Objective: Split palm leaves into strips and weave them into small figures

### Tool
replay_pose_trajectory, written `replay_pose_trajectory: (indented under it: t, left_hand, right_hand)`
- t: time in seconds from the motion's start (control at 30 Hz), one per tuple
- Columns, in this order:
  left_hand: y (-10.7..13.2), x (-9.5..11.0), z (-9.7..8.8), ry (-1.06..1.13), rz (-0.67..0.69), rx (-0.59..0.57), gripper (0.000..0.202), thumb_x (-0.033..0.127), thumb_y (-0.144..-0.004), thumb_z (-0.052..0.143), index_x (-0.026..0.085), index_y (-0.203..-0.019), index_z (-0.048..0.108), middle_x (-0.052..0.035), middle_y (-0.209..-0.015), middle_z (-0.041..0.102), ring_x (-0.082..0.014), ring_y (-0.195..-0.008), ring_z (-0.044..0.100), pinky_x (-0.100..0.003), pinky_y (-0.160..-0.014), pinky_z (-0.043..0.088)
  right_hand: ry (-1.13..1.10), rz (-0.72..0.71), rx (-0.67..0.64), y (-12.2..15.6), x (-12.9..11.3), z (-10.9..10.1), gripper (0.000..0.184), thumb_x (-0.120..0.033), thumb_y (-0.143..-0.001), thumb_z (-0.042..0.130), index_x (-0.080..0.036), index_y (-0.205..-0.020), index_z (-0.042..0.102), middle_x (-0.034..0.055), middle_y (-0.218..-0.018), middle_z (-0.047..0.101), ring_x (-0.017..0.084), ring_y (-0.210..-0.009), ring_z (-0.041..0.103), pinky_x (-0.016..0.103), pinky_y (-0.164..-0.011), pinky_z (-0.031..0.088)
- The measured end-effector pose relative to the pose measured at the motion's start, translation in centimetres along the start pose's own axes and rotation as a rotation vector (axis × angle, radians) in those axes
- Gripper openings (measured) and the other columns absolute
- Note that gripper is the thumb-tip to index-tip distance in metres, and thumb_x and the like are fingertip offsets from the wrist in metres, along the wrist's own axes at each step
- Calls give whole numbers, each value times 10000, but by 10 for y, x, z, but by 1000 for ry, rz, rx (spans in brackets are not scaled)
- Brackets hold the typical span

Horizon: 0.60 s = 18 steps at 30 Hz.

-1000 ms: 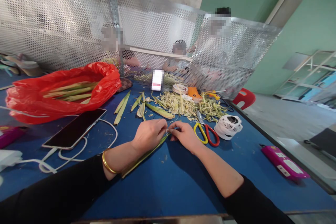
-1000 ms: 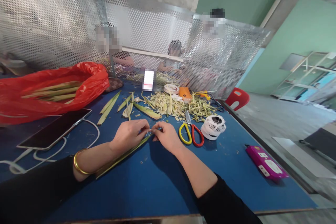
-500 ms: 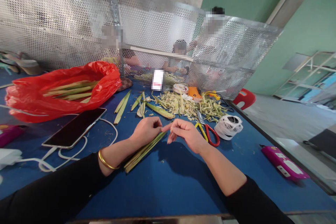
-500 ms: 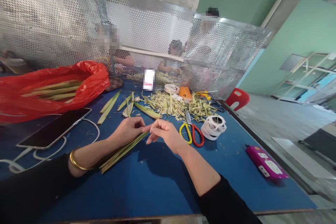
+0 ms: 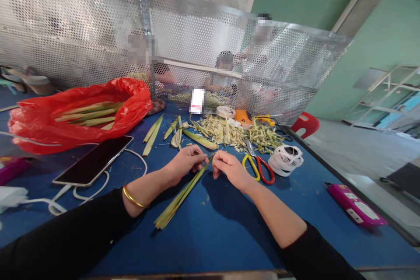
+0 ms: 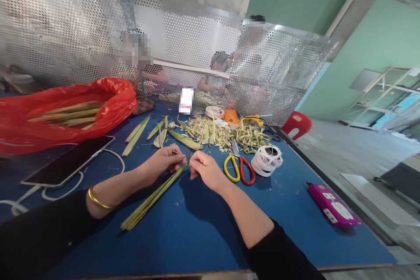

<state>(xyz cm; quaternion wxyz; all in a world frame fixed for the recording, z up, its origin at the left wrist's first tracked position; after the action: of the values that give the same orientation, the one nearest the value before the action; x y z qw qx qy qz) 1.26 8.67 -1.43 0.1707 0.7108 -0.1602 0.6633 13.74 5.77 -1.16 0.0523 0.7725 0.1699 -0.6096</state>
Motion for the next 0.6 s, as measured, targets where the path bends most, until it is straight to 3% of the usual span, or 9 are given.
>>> replay_pose_trajectory:
  t: [0.2,0.37,0.5,0.6]
  left_hand:
    - [-3,-7,4,-149,10,24,231,366,-711,589,181,-632,476,54,-532,519,-58,-426,353,-205,-443,263]
    - [1,-4,1,-146,4,51,223,375,-703,604,179,-661,506,50,-560,533,-84,-499,444,-207,-490,337]
    - [4,8,-1,-176,145,127,194,333,-683,638,171,-653,536,10,-712,605,-121,-668,549,-245,-639,425]
    - [5,13,0,-231,227,171,181,316,-680,649,169,-653,547,-19,-799,626,-167,-825,586,-291,-788,436]
  right_hand:
    - [154,3,-25,2,0,4,151,-235,-859,449,-202,-712,453,-72,-528,458,95,-489,429,228,-537,356]
    - [119,12,53,1,7,3,145,-244,-861,443,-207,-721,437,-79,-516,452,94,-472,448,226,-528,359]
    - [99,6,42,1,5,8,39,-233,-841,502,-207,-864,484,-84,-509,510,113,-506,502,238,-579,383]
    - [116,-49,13,2,-2,11,123,-262,-857,505,-191,-756,513,-54,-534,548,117,-558,526,246,-632,395]
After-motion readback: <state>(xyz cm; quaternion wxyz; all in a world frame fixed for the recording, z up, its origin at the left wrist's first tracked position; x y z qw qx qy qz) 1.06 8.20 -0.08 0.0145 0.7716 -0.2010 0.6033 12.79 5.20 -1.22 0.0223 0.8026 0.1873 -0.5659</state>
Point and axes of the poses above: each hand's wrist, its own y-axis away from the middle knuckle, its own z-axis out of the palm, x = y × z, the point moved 6 cm from there along -y, towards the middle knuckle
